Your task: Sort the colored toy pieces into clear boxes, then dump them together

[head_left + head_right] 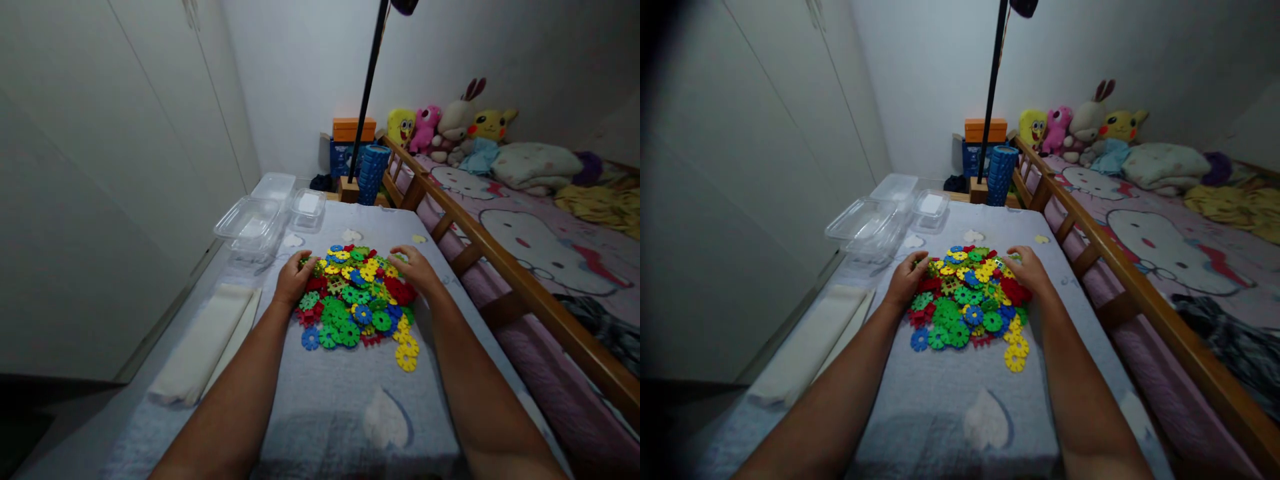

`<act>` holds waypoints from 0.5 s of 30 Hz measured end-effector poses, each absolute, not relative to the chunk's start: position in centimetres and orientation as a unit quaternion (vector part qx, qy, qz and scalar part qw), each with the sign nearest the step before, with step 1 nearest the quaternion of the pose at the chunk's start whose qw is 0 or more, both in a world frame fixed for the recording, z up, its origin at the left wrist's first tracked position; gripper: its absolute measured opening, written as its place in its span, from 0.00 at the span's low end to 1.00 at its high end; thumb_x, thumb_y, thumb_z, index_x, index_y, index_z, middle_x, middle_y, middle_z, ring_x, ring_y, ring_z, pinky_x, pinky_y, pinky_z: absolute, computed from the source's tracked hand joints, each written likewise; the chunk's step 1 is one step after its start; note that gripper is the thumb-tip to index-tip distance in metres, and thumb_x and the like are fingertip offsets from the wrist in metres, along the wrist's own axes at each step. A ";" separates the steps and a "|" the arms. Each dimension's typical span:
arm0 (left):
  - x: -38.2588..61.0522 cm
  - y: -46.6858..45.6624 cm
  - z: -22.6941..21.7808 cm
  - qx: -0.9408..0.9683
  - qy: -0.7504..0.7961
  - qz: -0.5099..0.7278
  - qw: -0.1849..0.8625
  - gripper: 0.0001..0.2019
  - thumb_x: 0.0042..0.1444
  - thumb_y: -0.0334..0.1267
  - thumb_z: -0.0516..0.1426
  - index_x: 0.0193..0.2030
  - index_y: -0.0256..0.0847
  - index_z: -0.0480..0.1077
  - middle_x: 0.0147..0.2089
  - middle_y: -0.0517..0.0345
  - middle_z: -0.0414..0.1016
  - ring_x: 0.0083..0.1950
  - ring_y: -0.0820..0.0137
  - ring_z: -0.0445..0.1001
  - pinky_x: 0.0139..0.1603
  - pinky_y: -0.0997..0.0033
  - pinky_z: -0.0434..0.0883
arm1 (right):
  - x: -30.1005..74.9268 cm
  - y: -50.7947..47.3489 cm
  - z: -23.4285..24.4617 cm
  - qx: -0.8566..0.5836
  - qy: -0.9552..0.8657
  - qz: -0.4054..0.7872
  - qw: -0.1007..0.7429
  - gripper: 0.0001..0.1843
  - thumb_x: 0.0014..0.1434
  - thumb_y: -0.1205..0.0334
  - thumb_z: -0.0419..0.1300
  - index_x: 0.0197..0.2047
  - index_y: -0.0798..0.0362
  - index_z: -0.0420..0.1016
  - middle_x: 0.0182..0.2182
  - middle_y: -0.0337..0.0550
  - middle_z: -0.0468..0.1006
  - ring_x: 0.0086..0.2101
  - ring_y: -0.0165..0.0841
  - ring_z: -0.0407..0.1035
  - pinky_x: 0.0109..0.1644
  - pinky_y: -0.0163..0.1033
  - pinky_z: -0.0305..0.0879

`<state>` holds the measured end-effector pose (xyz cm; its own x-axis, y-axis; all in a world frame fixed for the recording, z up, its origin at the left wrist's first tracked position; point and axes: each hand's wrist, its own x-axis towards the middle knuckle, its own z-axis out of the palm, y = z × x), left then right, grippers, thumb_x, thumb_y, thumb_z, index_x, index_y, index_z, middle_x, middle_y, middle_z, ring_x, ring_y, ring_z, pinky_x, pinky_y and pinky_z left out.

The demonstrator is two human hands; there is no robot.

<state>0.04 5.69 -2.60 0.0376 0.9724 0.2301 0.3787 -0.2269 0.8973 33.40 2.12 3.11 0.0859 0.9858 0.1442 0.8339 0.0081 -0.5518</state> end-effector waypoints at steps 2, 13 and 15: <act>0.1 5.8 -2.7 0.644 0.525 0.459 0.315 0.22 0.62 0.56 0.57 0.53 0.42 0.77 0.57 0.47 0.82 0.60 0.56 0.78 0.67 0.51 0.71 | 34.6 1.7 1.1 -0.756 -0.595 0.117 0.247 0.26 0.65 0.49 0.57 0.62 0.51 0.76 0.62 0.58 0.76 0.63 0.49 0.67 0.69 0.53 0.61; 0.6 5.5 -2.5 0.681 0.521 0.434 0.277 0.20 0.62 0.53 0.57 0.53 0.43 0.77 0.57 0.48 0.81 0.61 0.55 0.77 0.68 0.52 0.71 | 31.6 1.9 -0.5 -0.649 -0.688 0.235 0.225 0.29 0.71 0.46 0.51 0.67 0.52 0.71 0.66 0.53 0.75 0.64 0.45 0.68 0.71 0.50 0.59; 0.7 5.4 -2.3 0.690 0.516 0.427 0.275 0.21 0.62 0.52 0.57 0.53 0.42 0.77 0.58 0.46 0.81 0.61 0.55 0.77 0.68 0.52 0.70 | 30.8 2.0 -0.3 -0.618 -0.703 0.261 0.236 0.30 0.70 0.45 0.53 0.67 0.52 0.70 0.65 0.52 0.76 0.62 0.45 0.70 0.69 0.47 0.63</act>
